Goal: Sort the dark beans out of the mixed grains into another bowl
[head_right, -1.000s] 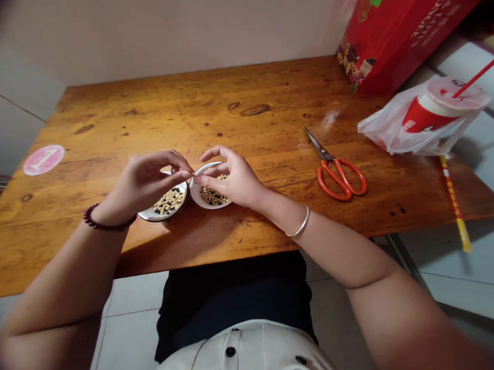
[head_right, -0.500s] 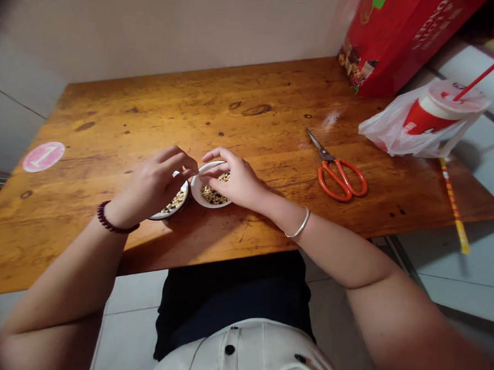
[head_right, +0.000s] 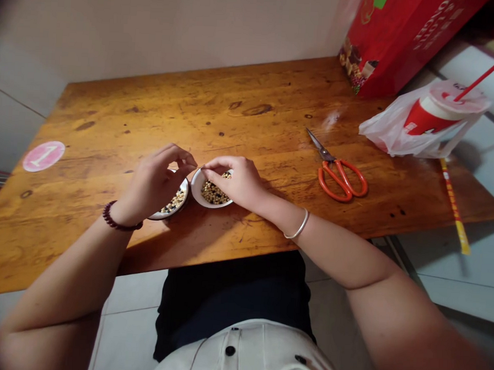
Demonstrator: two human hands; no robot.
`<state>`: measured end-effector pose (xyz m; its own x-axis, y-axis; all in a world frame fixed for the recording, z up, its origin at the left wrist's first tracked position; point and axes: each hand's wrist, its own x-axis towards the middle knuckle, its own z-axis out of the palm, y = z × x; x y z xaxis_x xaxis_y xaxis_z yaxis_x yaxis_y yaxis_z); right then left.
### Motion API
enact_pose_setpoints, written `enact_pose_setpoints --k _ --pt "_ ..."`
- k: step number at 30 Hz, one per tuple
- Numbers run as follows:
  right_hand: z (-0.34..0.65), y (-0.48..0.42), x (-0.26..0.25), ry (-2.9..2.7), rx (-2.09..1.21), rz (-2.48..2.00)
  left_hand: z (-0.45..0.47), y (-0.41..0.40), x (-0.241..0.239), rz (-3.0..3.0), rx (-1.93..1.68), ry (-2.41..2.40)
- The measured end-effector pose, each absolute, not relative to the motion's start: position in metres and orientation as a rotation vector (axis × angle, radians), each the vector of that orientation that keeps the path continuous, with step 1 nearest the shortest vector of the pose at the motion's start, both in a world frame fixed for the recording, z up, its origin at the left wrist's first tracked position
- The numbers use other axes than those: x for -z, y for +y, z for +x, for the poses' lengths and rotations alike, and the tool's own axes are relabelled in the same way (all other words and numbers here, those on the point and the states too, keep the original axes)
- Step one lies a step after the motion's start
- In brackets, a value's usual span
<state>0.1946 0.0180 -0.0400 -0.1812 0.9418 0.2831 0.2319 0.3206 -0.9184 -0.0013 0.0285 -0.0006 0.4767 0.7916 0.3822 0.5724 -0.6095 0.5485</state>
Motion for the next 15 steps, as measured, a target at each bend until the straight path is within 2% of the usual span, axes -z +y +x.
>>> enact_pose_setpoints --k 8,15 --pt "0.197 0.014 0.030 -1.585 -0.770 -1.047 0.003 0.029 0.005 1.908 -1.167 1.232" --pt "0.196 0.012 0.032 -1.734 -0.425 -1.055 0.005 0.028 0.005 1.891 -1.194 1.171"
